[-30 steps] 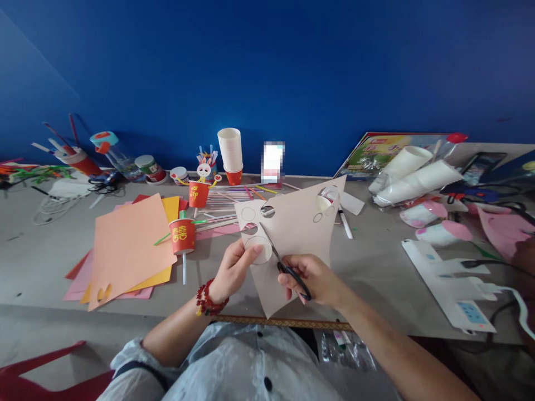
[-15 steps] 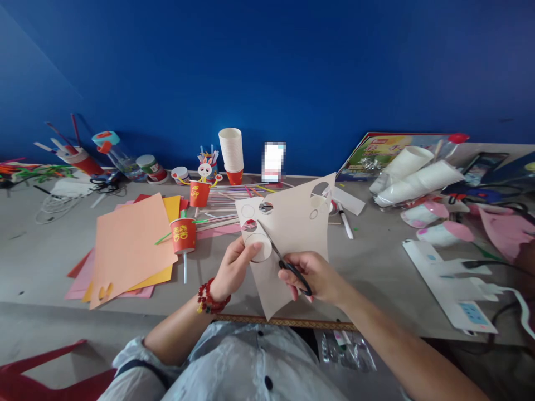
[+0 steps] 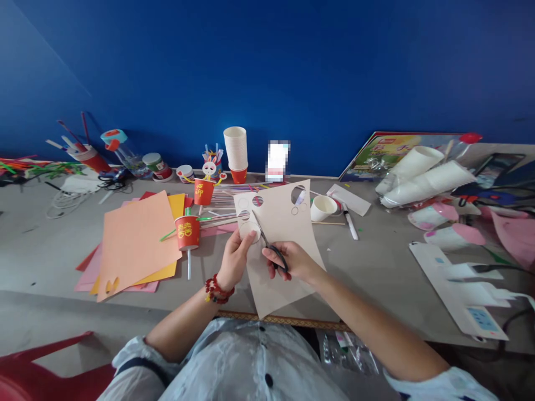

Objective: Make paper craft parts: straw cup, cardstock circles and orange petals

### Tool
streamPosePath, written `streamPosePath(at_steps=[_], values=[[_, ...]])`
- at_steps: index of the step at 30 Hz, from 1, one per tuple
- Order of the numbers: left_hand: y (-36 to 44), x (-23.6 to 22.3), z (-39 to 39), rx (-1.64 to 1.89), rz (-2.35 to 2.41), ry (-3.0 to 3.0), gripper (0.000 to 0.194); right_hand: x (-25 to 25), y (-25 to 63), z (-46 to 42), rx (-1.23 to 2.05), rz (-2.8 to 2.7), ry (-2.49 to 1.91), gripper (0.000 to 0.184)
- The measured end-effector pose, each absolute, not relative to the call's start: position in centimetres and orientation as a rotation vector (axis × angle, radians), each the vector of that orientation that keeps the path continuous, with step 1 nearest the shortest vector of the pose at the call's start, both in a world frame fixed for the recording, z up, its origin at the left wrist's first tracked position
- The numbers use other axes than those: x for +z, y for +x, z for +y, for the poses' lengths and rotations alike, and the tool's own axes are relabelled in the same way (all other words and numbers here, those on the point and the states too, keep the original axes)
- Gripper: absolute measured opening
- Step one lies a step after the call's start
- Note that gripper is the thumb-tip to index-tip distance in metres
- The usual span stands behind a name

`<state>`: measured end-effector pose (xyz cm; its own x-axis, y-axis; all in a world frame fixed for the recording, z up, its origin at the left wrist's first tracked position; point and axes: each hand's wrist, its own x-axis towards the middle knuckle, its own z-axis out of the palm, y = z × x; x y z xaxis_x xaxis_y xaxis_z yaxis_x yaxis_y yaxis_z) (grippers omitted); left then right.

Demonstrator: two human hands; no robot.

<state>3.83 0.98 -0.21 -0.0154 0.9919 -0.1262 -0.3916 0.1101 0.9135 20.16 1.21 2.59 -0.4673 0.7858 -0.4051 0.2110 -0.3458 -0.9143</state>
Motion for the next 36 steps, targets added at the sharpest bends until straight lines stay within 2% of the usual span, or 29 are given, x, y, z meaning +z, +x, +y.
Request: streamPosePath(at_steps=[13, 26, 36], values=[[3.8, -1.5, 2.1, 1.342, 1.071, 1.026, 0.035, 1.6, 21.7, 3.9, 1.791, -1.719, -1.298, 0.049], [3.9, -1.5, 2.1, 1.363, 1.089, 1.075, 0.033, 1.8, 22.0, 4.0, 1.745, -1.759, -1.288, 0.054], [4.0, -1.3, 1.9, 1.317, 1.095, 0.961, 0.038, 1.6, 22.1, 3.6, 1.809, -1.708, -1.286, 0.052]])
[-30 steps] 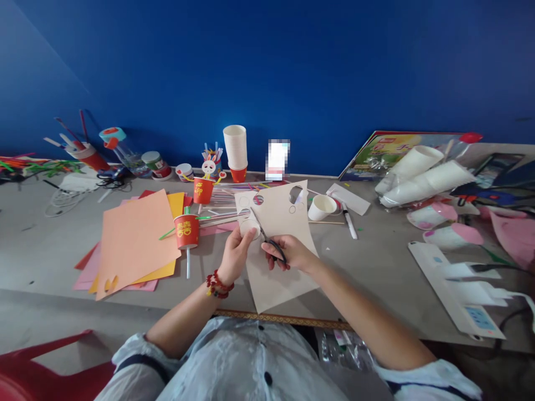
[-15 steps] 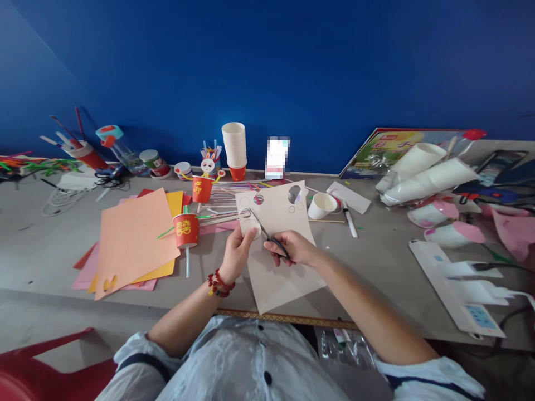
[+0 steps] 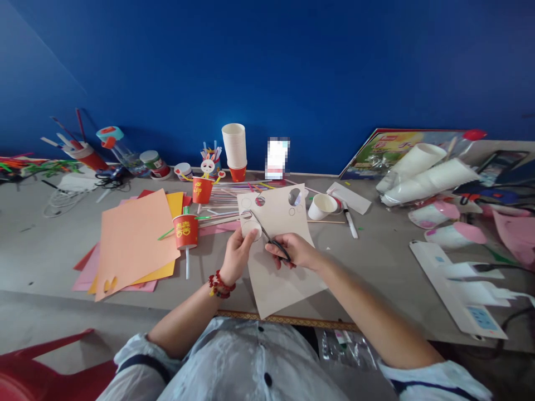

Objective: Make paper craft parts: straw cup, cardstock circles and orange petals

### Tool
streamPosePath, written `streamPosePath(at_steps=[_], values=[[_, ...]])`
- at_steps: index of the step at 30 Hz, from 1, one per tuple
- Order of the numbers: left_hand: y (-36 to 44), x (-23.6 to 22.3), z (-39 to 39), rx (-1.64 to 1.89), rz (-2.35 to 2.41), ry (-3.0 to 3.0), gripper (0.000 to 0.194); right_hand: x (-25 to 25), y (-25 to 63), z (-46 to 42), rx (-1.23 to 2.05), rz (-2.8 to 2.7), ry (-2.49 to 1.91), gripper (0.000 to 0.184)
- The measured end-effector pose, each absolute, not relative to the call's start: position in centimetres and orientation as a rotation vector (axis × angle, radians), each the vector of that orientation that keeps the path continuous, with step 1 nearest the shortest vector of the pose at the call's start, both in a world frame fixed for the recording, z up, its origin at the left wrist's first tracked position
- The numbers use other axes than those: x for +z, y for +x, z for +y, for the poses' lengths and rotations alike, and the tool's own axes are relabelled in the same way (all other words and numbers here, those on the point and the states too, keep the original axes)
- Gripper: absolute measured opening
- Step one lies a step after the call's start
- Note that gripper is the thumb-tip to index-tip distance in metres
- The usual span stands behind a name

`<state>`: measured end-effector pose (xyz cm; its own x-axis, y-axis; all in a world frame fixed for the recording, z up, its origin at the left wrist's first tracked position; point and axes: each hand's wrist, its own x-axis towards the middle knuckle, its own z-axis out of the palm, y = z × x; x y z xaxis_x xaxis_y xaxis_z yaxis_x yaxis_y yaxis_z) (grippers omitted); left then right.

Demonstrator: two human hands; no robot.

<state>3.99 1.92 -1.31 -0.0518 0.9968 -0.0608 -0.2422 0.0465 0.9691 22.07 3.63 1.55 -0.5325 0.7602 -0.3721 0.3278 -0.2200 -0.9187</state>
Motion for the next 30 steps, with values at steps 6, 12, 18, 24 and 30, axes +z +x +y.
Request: streamPosePath(at_steps=[6, 12, 18, 24, 30], values=[[3.7, -1.3, 2.1, 1.318, 1.023, 0.936, 0.037, 4.2, 23.0, 3.2, 1.941, -1.743, -1.296, 0.051], [3.5, -0.6, 2.1, 1.247, 1.010, 0.963, 0.038, 5.0, 23.6, 3.4, 1.900, -1.790, -1.367, 0.054], [3.1, 0.0, 2.1, 1.246, 1.027, 1.007, 0.036, 4.8, 23.4, 3.5, 1.818, -1.833, -1.375, 0.054], [2.8, -0.1, 2.0, 1.225, 1.032, 1.084, 0.033, 4.6, 23.2, 3.2, 1.865, -1.756, -1.350, 0.052], [2.8, -0.2, 1.9, 1.199, 1.043, 1.097, 0.036, 4.0, 23.4, 3.0, 1.880, -1.718, -1.321, 0.051]])
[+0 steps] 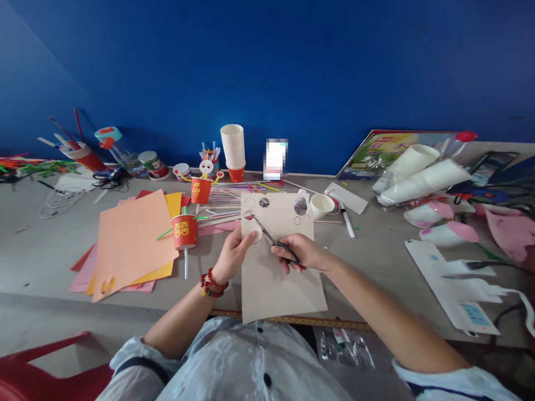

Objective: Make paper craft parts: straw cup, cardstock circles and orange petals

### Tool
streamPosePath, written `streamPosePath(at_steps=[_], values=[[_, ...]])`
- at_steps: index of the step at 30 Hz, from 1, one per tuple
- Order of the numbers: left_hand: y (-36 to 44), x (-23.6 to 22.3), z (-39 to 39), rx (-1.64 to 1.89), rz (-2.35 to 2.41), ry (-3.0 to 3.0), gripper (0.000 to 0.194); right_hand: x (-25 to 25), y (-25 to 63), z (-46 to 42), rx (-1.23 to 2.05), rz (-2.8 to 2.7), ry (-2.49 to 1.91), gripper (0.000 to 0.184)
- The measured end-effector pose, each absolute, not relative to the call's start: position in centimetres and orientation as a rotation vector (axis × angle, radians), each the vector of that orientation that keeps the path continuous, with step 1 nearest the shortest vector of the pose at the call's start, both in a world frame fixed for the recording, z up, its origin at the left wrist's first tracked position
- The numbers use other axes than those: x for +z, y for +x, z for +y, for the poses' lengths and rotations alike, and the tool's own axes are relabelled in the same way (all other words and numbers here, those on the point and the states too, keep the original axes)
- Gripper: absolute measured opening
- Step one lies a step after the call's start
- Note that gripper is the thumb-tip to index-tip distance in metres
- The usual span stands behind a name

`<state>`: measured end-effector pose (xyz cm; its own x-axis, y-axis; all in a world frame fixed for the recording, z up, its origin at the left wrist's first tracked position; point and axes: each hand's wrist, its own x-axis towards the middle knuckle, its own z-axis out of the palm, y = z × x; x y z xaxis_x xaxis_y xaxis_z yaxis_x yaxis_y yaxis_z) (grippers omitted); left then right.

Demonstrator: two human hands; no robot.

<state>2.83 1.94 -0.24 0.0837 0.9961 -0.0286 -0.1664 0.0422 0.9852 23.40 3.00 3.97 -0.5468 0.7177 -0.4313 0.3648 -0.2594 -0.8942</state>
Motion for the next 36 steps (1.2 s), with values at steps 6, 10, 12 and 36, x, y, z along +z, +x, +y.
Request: streamPosePath(at_steps=[6, 10, 12, 36], values=[[2.77, -0.15, 1.95, 1.202, 1.072, 1.141, 0.033, 3.37, 23.55, 3.00, 1.850, -1.733, -1.325, 0.050], [2.79, -0.15, 1.92, 1.190, 1.067, 1.168, 0.033, 3.32, 23.56, 2.98, 1.848, -1.734, -1.321, 0.051], [2.81, -0.13, 1.90, 1.182, 1.051, 1.171, 0.032, 3.28, 23.62, 3.01, 1.847, -1.740, -1.314, 0.051], [2.75, 0.02, 1.84, 1.154, 1.061, 1.199, 0.037, 2.92, 24.32, 3.76, 1.751, -1.895, -1.261, 0.049]])
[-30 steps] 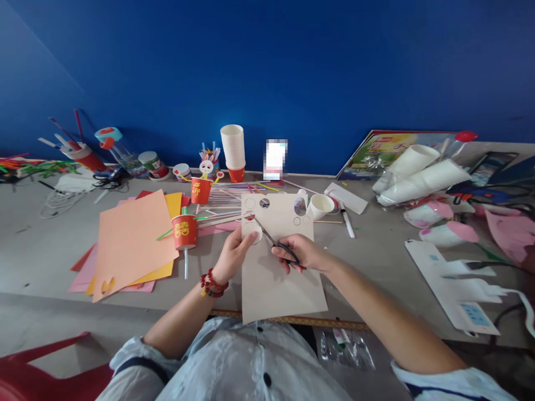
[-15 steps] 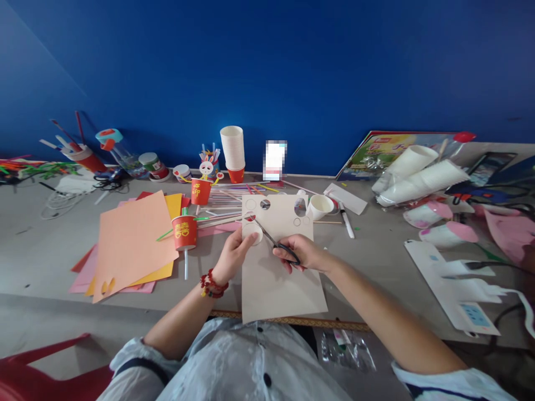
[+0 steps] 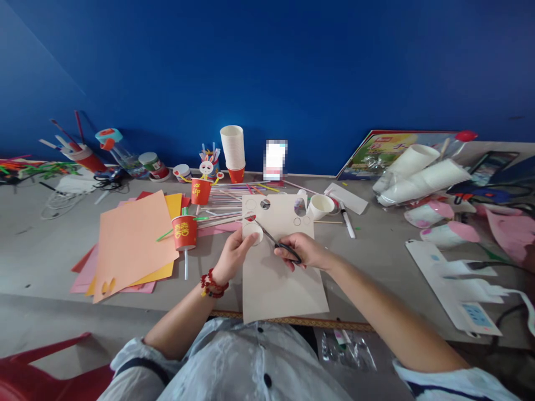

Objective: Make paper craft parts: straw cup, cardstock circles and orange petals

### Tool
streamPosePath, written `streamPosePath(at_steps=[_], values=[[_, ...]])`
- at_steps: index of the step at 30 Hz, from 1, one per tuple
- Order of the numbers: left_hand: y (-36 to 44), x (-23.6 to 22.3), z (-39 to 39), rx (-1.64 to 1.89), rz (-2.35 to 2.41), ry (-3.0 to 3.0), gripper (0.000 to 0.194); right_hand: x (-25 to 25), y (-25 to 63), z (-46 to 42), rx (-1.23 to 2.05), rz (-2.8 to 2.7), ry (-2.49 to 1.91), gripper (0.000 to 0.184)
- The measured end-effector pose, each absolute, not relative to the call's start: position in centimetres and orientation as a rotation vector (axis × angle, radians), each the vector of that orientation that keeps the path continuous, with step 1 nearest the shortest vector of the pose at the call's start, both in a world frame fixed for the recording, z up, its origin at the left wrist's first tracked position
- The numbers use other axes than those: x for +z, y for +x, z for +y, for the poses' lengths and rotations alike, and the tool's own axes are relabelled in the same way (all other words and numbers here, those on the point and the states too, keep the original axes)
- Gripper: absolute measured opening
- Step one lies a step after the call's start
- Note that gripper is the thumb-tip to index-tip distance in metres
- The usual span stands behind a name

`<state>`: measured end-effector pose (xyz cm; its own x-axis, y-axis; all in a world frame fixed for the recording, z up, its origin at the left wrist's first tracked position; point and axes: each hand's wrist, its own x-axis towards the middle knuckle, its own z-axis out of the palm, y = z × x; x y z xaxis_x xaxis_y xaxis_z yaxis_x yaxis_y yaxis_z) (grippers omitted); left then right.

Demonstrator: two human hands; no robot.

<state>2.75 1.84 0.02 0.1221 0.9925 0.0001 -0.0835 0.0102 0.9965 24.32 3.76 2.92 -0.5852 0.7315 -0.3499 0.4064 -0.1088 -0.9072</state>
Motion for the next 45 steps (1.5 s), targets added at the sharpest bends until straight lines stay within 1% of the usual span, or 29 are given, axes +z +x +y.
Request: streamPosePath(at_steps=[15, 25, 30, 37, 45], values=[[2.8, -0.3, 1.9, 1.167, 1.077, 1.147, 0.035, 2.7, 24.7, 4.0, 1.684, -1.961, -1.292, 0.050], [3.9, -0.6, 1.4, 1.255, 0.983, 0.797, 0.038, 2.1, 23.1, 2.3, 1.823, -1.692, -1.273, 0.050], [3.6, -0.6, 1.7, 1.256, 1.004, 0.916, 0.037, 3.2, 23.0, 2.3, 1.912, -1.689, -1.260, 0.050], [3.3, 0.0, 2.0, 1.241, 1.088, 1.065, 0.036, 4.9, 23.0, 3.7, 1.783, -1.832, -1.345, 0.047], [2.7, 0.2, 1.9, 1.215, 1.087, 1.132, 0.036, 5.6, 22.9, 4.1, 1.730, -1.903, -1.367, 0.044]])
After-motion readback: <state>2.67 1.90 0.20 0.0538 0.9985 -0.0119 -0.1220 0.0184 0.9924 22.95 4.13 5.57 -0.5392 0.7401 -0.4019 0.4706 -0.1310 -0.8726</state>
